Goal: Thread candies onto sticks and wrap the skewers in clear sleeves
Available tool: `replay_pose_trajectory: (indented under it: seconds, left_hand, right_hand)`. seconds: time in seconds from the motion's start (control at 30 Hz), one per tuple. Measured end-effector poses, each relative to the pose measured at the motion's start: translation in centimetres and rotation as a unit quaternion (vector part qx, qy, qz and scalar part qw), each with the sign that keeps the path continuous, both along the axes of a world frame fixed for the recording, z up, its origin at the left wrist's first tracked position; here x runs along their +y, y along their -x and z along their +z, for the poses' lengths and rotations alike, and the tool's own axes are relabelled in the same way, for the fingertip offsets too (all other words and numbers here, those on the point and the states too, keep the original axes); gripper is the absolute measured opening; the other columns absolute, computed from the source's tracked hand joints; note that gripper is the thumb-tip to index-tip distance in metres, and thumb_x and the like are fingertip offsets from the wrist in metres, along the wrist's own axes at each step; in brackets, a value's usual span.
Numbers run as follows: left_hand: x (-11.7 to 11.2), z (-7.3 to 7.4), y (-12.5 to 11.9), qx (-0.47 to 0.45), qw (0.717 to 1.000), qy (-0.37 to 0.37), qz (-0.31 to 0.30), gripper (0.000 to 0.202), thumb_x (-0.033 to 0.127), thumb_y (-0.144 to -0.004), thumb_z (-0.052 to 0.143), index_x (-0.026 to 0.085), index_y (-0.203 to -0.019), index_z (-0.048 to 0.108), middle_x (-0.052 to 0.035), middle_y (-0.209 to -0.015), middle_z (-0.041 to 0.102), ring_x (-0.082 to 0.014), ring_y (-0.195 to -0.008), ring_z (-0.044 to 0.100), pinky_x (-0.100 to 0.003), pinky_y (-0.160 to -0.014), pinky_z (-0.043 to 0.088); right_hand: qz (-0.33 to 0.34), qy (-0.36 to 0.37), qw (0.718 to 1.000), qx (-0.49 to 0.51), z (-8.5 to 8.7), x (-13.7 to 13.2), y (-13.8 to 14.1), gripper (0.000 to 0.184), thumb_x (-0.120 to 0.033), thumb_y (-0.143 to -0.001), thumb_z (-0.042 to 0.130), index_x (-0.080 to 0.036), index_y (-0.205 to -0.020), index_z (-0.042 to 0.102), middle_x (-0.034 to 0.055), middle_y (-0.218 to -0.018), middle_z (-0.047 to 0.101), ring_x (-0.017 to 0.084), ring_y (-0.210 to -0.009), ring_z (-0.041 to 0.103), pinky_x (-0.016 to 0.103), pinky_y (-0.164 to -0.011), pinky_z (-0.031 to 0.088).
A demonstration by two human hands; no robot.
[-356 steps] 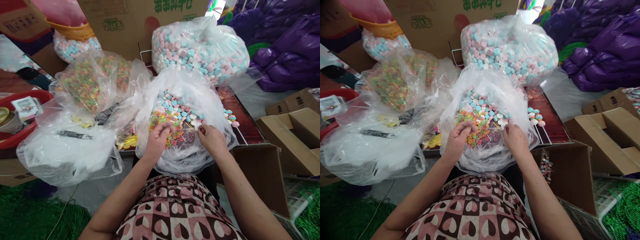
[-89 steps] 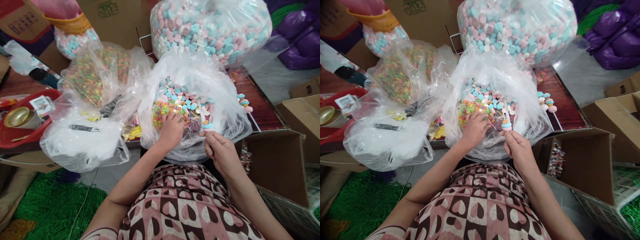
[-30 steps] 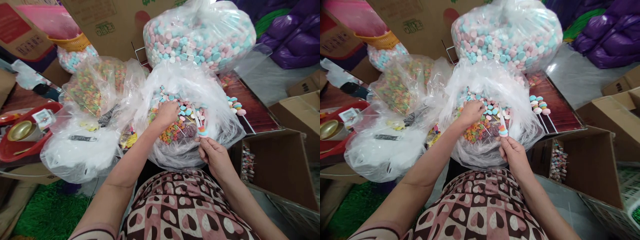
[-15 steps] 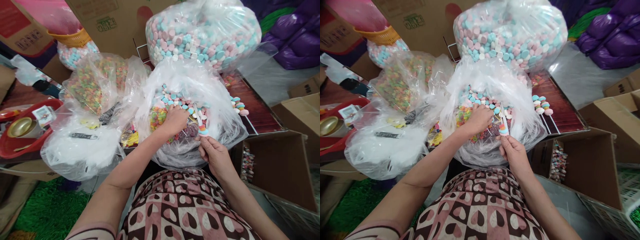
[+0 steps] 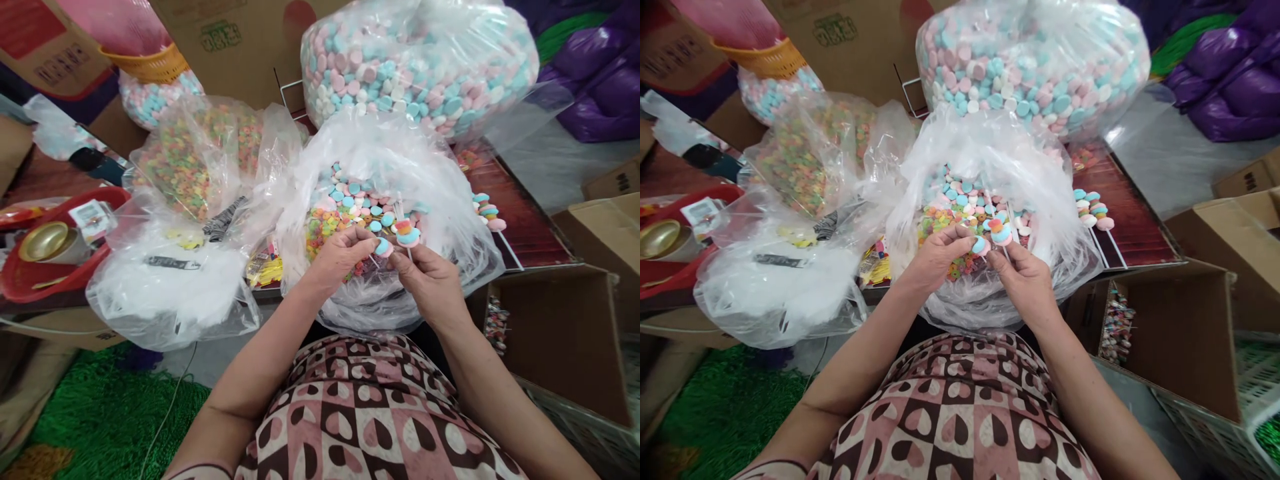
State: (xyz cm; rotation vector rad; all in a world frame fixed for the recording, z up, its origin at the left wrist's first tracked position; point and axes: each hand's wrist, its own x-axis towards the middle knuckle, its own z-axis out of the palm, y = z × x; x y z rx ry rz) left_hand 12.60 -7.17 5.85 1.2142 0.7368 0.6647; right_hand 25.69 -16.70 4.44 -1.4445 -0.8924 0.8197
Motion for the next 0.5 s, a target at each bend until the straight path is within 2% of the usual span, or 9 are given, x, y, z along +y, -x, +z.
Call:
replay_pose_trajectory:
  seconds: [0.13, 0.23, 0.33, 0.43, 0.5]
  left_hand:
    - [-0.4, -0.6, 0.2, -0.022, 1.000, 0.019, 0.003, 0.017, 0.034, -0.079, 0.068, 0.019, -0.077, 0.059, 0.0010, -0.074, 0.063, -0.0103, -0.067, 0.057, -0.025, -0.066, 0.048]
    - [-0.5, -1.4, 0.2, -0.036, 0.998, -0.025, 0.053, 0.015, 0.032, -0.083, 0.065, 0.020, -0.082, 0.057, 0.0021, -0.076, 0.062, -0.0106, -0.071, 0.058, -0.025, -0.071, 0.049]
    - [-1.1, -2.0, 0.1, -0.012, 0.992, -0.103, 0.074, 0.013, 0.032, -0.086, 0.064, 0.021, -0.087, 0.056, 0.0029, -0.076, 0.061, -0.0107, -0.071, 0.057, -0.025, -0.070, 0.047]
    - [-1.9, -2.0, 0.1, 0.014, 0.989, -0.134, 0.053, 0.013, 0.034, -0.090, 0.059, 0.021, -0.090, 0.057, 0.0019, -0.078, 0.061, -0.0110, -0.071, 0.056, -0.025, -0.069, 0.046]
    - [-2.5, -1.8, 0.2, 0.019, 0.990, -0.128, 0.048, 0.016, 0.036, -0.093, 0.054, 0.021, -0.092, 0.059, 0.0004, -0.082, 0.062, -0.0116, -0.075, 0.057, -0.026, -0.071, 0.046]
  right_hand:
    - [0.012, -0.005, 0.999, 0.035, 0.2, -0.1, 0.5, 0.019, -0.038, -0.076, 0.077, -0.021, -0.084, 0.071, -0.0003, -0.080, 0.066, 0.015, -0.074, 0.055, 0.028, -0.066, 0.046]
    - [0.018, 0.017, 0.996, 0.090, 0.6, -0.1, 0.7, 0.030, -0.041, -0.074, 0.080, -0.020, -0.068, 0.060, -0.0026, -0.065, 0.056, 0.008, -0.053, 0.041, 0.023, -0.048, 0.033]
    - [0.016, 0.034, 0.985, 0.166, 0.9, 0.0, 1.1, 0.034, -0.046, -0.072, 0.080, -0.019, -0.071, 0.060, -0.0032, -0.062, 0.055, 0.005, -0.043, 0.028, 0.024, -0.040, 0.018]
    - [-0.003, 0.038, 0.979, 0.199, 0.8, 0.3, 1.3, 0.034, -0.046, -0.071, 0.081, -0.019, -0.073, 0.059, -0.0031, -0.061, 0.056, 0.004, -0.040, 0.028, 0.024, -0.040, 0.014]
    - [-0.023, 0.034, 0.978, 0.204, 0.6, 0.5, 1.2, 0.034, -0.044, -0.070, 0.081, -0.019, -0.073, 0.059, -0.0037, -0.059, 0.056, 0.004, -0.039, 0.029, 0.023, -0.040, 0.014]
